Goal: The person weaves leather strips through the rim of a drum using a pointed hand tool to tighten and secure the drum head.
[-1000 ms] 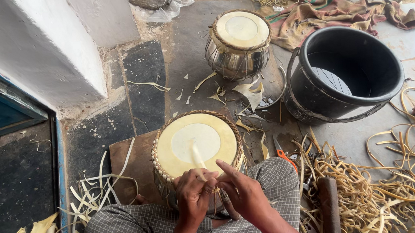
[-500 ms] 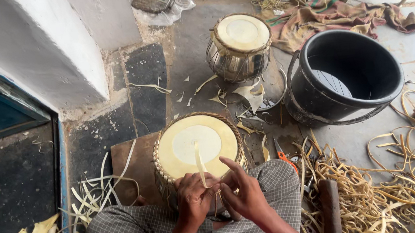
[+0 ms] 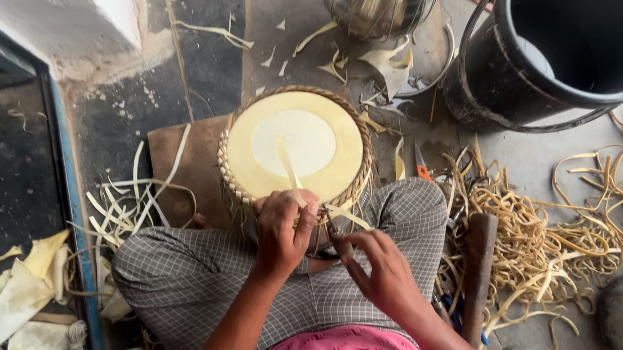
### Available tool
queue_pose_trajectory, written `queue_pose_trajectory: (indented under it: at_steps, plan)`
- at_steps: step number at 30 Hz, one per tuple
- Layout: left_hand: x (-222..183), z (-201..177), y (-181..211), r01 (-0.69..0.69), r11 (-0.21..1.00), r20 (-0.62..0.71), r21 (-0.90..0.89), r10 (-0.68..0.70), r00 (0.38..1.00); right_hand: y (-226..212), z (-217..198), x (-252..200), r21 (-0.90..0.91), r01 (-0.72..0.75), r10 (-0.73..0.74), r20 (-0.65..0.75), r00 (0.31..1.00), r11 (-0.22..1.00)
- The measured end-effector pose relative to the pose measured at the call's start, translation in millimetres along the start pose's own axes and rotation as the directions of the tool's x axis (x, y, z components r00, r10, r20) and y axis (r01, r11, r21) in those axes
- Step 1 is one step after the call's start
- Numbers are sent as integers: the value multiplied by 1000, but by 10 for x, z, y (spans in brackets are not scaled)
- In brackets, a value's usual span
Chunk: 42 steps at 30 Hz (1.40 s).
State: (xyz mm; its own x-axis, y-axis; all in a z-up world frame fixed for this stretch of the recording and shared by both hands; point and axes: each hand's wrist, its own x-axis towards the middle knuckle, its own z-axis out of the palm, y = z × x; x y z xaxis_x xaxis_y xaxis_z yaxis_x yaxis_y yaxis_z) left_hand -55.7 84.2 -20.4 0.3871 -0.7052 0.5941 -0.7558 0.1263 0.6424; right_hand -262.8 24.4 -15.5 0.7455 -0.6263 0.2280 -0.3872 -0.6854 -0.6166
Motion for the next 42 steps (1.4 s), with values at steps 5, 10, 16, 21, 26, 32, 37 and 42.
queue_pose_trajectory:
  at_steps: [5, 10, 16, 21, 26, 32, 37, 42]
  plan:
    - [66, -35, 86, -6, 1000, 8, 28, 6, 1000, 218, 262, -47, 63, -159, 148, 145, 978, 985]
    - [62, -48, 96, -7, 999, 7, 52, 6, 1000, 299, 411, -44, 128, -248, 223, 181, 958, 960]
    - [61, -7, 157, 16, 993, -8, 115, -15, 1000, 334, 444, -62, 112, -217, 195, 174, 965, 970]
    - [8, 36, 232, 49, 988, -38, 148, -43, 998, 335, 503, -52, 183, -95, 78, 98, 992, 979]
    - [38, 63, 209, 86, 982, 1, 170, -88, 996, 352, 563, -92, 601, -296, 119, 317, 941, 742]
    - [70, 115, 132, 40, 985, 35, 169, -46, 998, 259, 313, -270, 569, -274, 129, 283, 950, 775]
    - [314, 41, -125, 18, 985, -41, 174, -11, 999, 725, 130, -1019, 304, -289, 201, 288, 936, 908]
    - [243, 33, -220, 101, 976, -59, 193, -92, 994, 1112, 338, -1673, 571, -262, 278, 61, 959, 778]
